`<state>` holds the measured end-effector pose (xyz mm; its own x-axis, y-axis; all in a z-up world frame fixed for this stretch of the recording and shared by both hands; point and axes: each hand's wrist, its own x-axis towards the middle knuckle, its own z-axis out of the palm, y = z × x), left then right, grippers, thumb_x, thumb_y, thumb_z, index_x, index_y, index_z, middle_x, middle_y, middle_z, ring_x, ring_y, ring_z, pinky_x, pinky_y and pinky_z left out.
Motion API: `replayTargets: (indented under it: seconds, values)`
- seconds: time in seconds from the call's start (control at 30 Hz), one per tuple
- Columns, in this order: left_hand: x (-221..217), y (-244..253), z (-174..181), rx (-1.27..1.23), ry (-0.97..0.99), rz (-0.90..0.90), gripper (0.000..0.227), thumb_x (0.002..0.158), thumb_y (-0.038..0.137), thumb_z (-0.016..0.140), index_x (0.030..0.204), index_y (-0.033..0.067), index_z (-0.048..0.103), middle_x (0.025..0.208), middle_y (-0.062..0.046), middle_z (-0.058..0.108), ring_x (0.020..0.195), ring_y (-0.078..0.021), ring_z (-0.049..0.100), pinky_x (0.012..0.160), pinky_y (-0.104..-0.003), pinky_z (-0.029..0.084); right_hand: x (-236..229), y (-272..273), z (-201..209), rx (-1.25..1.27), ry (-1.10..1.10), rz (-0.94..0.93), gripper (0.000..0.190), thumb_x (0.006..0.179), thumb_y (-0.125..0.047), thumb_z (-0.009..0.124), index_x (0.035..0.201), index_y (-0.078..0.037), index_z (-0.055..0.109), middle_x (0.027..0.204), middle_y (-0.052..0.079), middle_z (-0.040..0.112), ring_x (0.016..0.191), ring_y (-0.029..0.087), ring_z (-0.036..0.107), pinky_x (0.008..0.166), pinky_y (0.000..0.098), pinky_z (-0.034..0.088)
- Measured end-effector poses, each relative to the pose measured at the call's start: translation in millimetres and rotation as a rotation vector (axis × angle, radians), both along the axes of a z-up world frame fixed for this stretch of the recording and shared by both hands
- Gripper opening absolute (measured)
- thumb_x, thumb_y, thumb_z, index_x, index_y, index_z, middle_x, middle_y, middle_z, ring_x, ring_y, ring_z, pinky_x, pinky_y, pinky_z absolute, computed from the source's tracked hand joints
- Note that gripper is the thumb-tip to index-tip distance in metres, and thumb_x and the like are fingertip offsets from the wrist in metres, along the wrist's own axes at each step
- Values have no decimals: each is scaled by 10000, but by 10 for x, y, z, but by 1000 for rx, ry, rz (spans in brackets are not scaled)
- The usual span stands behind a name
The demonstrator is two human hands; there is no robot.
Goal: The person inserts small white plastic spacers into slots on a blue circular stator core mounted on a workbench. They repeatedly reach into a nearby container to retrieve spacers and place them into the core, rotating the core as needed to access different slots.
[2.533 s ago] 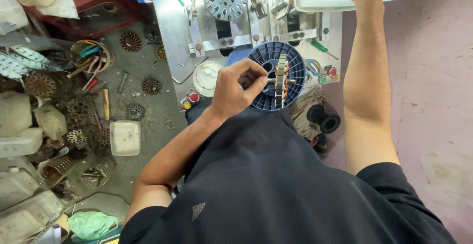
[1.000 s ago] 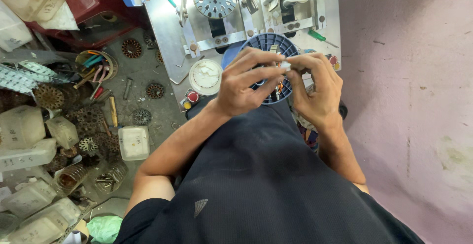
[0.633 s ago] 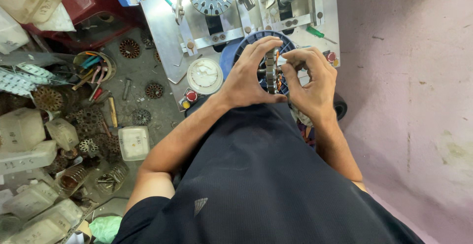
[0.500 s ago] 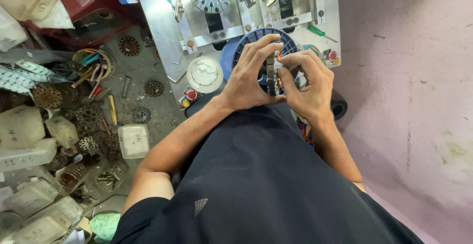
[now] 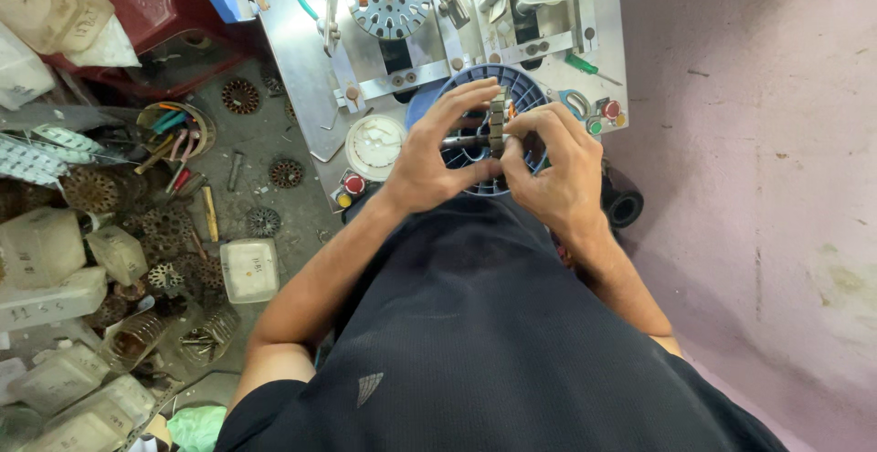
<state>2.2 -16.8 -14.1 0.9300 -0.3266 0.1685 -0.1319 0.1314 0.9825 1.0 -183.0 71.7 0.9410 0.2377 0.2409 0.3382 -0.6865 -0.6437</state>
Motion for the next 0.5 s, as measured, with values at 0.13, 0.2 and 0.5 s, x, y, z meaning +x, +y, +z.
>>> replayTargets:
  seconds: [0.13,0.2,0.5]
  values:
    - [-117,46,-2,17,143,146,534,802,108,931,1264,41,671,1227,-116,666,1053,-156,705,891,-294,625,-24,91,-27,34,23,-73,150,894,88,699,1000,-4,645,944,88,666,772,169,685,702,300,558]
    - [-138,46,-9,-123,266,117,443,855,81,886,1236,4,673,1117,-103,752,981,-140,733,858,-273,621,-30,100,-22,23,66,-97,139,897,75,705,1003,1,655,938,95,668,755,161,684,692,295,557]
    - [-169,-12,31,-248,362,151,169,974,11,716,1138,-28,719,999,-103,778,861,-119,761,782,-254,653,11,-280,-103,535,423,-5,166,949,90,735,1095,13,719,995,89,750,881,148,757,802,264,650]
